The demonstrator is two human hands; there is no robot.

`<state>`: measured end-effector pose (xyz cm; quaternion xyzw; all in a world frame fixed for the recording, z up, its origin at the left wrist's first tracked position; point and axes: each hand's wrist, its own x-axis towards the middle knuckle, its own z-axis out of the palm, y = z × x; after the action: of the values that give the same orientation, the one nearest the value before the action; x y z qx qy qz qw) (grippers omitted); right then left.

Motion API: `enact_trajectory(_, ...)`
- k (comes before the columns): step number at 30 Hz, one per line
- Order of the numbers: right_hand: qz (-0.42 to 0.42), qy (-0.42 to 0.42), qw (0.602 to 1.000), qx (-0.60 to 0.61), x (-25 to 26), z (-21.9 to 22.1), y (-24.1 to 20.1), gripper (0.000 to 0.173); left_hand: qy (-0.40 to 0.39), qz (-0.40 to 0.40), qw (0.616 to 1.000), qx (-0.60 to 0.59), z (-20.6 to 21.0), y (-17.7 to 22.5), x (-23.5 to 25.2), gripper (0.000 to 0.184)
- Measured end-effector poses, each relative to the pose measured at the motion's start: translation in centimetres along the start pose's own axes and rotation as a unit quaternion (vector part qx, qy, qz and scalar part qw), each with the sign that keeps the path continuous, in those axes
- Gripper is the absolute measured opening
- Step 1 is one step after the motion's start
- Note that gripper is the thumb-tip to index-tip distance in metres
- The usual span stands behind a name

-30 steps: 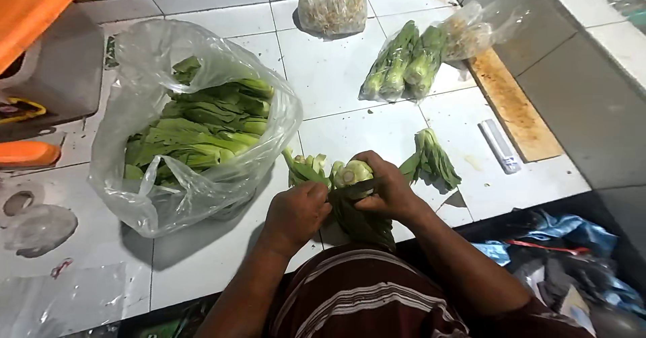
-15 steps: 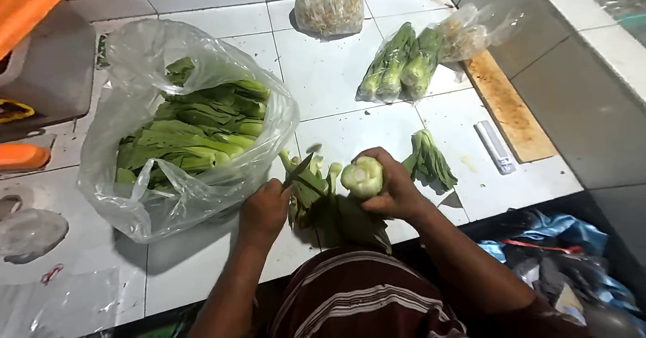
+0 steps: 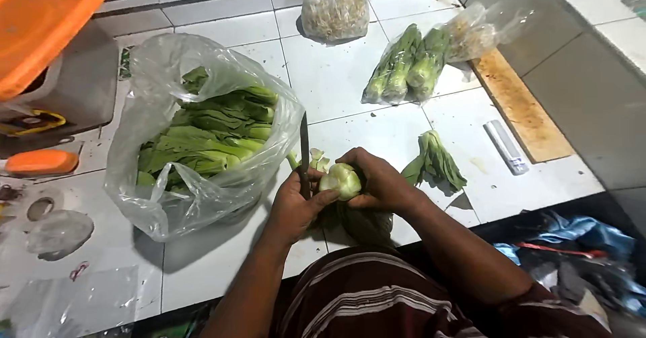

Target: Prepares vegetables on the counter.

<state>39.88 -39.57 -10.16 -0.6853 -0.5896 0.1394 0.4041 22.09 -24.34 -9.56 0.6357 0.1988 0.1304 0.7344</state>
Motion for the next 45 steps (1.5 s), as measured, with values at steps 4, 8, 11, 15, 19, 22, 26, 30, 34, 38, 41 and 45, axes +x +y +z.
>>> enact_trajectory(4, -0.033, 0.001, 0.992, -0.124, 0.2, -0.1, -0.5, 0.069, 0.034, 0.027, 0.977, 0.209, -0.8, 2.0, -0.4, 0.030)
enact_trajectory(8, 0.011, 0.024, 0.999, -0.045, 0.1, -1.9, 0.4, 0.070, 0.100, 0.104, 0.933, 0.330, -1.5, 4.2, -1.3, 0.028)
enact_trajectory(11, -0.009, 0.113, 0.987, 0.117, 0.2, -3.6, 1.5, 0.068, 0.113, 0.082, 0.929, 0.342, -2.2, 3.4, -1.4, 0.062)
enact_trajectory(15, 0.034, 0.200, 0.899, 0.388, -0.2, -5.0, 2.3, 0.072, 0.127, 0.067, 0.926, 0.349, -2.2, 1.3, -1.3, 0.059)
enact_trajectory(19, 0.088, 0.220, 0.766, 0.598, -0.9, -4.5, 4.7, 0.056, 0.128, 0.080, 0.930, 0.335, -1.9, 0.8, -1.4, 0.046)
enact_trajectory(22, 0.116, 0.207, 0.660, 0.713, -1.5, -2.8, 6.9, 0.070, 0.122, 0.082, 0.937, 0.317, -1.6, 0.5, -1.4, 0.040)
enact_trajectory(26, 0.099, 0.180, 0.594, 0.777, -2.4, -0.5, 9.8, 0.065, 0.099, 0.079, 0.951, 0.281, -1.2, 0.1, -1.2, 0.035)
enact_trajectory(30, 0.077, 0.142, 0.511, 0.844, -2.6, 0.8, 11.3, 0.066, 0.075, 0.076, 0.960, 0.260, -0.5, -0.6, -0.8, 0.031)
enact_trajectory(34, 0.104, 0.163, 0.490, 0.850, -2.4, 1.2, 11.2, 0.069, 0.056, 0.065, 0.962, 0.258, 0.0, -1.1, -0.5, 0.029)
enact_trajectory(38, 0.237, 0.259, 0.538, 0.767, -1.5, 0.3, 8.9, 0.062, 0.059, 0.053, 0.967, 0.244, 0.1, -1.7, -0.1, 0.026)
enact_trajectory(41, 0.280, 0.292, 0.549, 0.731, -0.7, 0.1, 8.5, 0.050, 0.073, 0.038, 0.970, 0.229, 0.0, -2.0, 0.0, 0.023)
enact_trajectory(45, 0.369, 0.376, 0.532, 0.663, 0.1, -0.1, 7.9, 0.027, 0.091, 0.036, 0.971, 0.216, -0.4, -2.5, 0.1, 0.022)
